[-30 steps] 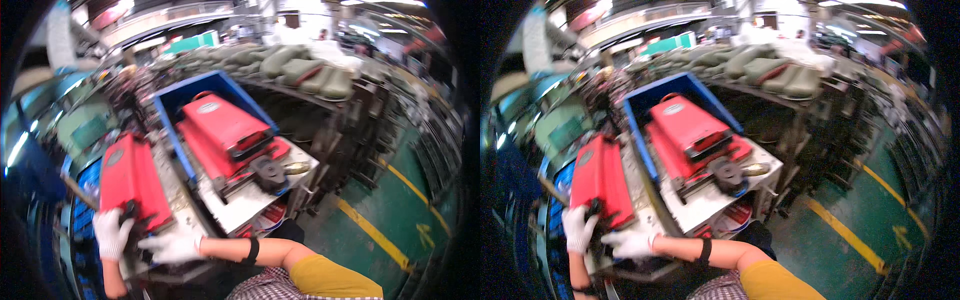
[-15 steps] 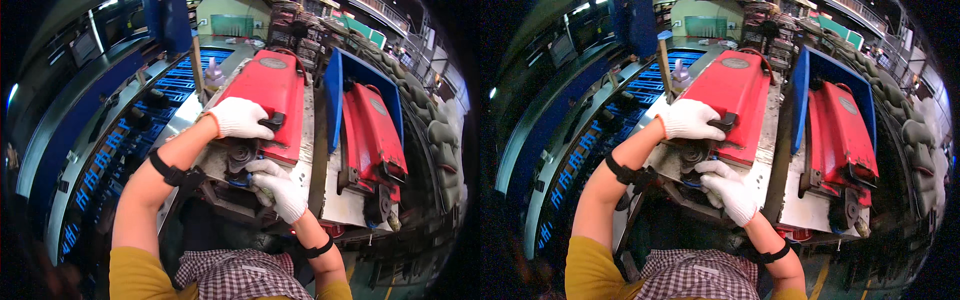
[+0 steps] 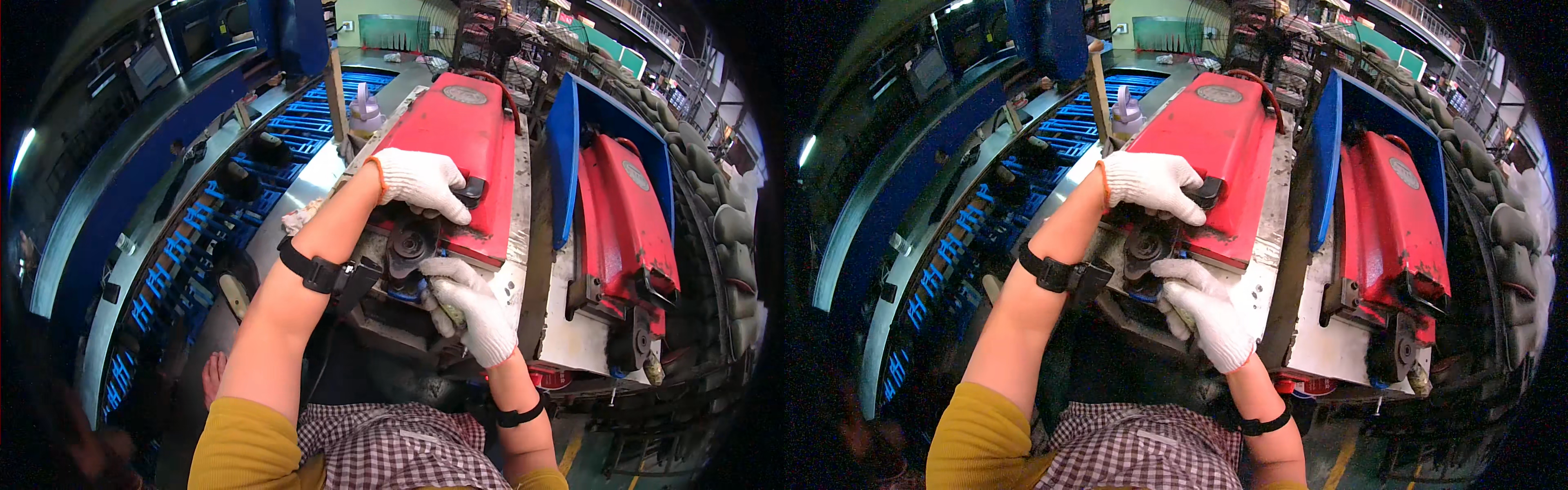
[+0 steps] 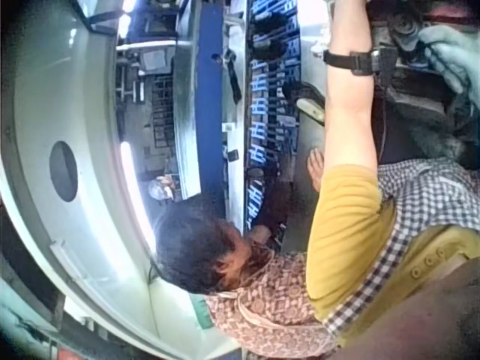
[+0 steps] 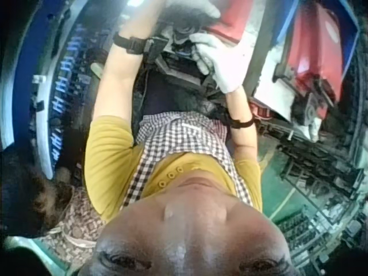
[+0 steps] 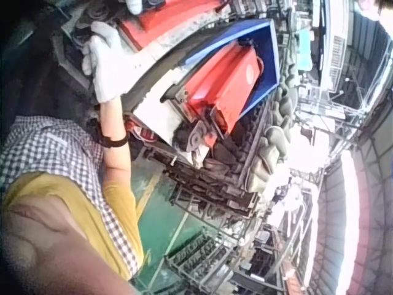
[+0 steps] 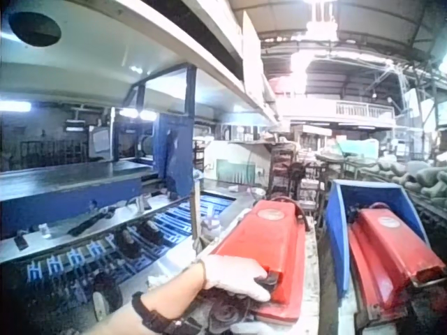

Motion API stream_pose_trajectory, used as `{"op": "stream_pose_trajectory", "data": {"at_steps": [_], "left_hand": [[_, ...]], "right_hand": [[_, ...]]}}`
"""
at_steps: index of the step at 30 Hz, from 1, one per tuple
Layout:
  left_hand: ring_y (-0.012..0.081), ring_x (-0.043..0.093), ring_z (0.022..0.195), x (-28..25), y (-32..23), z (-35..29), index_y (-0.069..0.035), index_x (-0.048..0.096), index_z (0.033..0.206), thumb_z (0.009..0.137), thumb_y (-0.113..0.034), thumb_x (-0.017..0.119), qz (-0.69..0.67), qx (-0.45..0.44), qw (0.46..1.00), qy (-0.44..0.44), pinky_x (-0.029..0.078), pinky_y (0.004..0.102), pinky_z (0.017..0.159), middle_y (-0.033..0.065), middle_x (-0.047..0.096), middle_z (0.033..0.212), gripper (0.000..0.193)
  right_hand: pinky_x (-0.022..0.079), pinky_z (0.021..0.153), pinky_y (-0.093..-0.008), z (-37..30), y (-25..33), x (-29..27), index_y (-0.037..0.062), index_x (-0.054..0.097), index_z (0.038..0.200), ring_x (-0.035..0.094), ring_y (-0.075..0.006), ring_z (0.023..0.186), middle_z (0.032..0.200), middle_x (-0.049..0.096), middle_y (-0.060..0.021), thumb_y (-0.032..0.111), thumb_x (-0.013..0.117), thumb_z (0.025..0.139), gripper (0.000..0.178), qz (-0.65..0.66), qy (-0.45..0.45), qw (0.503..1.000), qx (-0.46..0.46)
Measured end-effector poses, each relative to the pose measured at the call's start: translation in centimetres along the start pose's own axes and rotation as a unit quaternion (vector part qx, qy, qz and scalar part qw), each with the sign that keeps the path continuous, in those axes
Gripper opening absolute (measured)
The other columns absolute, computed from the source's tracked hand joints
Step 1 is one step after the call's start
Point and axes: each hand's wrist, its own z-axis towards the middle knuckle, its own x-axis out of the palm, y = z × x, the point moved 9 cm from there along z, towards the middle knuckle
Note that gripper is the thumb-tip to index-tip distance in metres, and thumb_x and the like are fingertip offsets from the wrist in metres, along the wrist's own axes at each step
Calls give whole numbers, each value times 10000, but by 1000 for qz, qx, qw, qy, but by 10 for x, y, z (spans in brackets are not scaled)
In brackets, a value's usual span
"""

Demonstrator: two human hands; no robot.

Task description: Operating a machine and handling shoes on an assembly line for manufacturing.

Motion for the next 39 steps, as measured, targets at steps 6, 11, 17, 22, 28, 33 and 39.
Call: {"op": "stream_pose_trajectory", "data": {"at_steps": [6,11,17,22,28,33,39], "left_hand": [[118,553,577,-4,-3,-4,-29,700,863,832,-381,802,3,2,1000,-30,436,300,549,15,601,649,368],[133,582,600,-5,-3,-6,-31,717,884,812,-414,804,17,-5,999,-44,453,311,572,35,624,661,400],[153,563,563,-9,-7,-8,-20,681,773,785,-408,806,7,11,998,-67,452,323,551,53,627,648,407],[144,605,613,-7,-8,-10,-25,727,900,798,-438,799,25,1,998,-58,467,314,587,47,642,675,431],[187,610,654,-9,-3,-8,-12,707,882,789,-426,789,39,5,997,-73,484,338,637,92,663,730,432],[224,675,822,-8,-9,-6,-32,721,1024,806,-410,743,84,64,991,-79,535,380,802,169,717,875,437],[99,611,662,-2,-9,1,-13,728,923,802,-259,779,5,-28,998,-57,501,309,632,28,650,701,279]], "right_hand": [[369,477,-237,1,-1,0,32,588,1283,525,-117,558,873,609,-87,174,558,1009,310,11,-5,1000,0],[387,498,-237,-1,2,1,31,583,1302,523,-113,571,870,608,-79,175,549,1015,323,1,-3,1000,-9],[417,524,-240,-1,1,0,23,579,1326,529,-112,589,866,610,-71,165,535,1016,344,-8,-5,1000,-13],[425,527,-245,-3,4,1,17,577,1326,533,-114,590,866,611,-71,163,533,1015,346,-5,-2,1000,-22],[427,531,-244,0,1,1,15,576,1330,535,-116,591,866,612,-69,159,532,1015,348,-5,-3,1000,-21],[419,525,-243,-3,-3,0,50,587,1333,505,-89,587,835,596,-30,171,551,988,367,-22,21,999,-32],[454,462,-238,-2,2,-2,106,614,1270,539,-80,536,792,590,-10,228,548,961,338,-9,36,998,-49]]}}
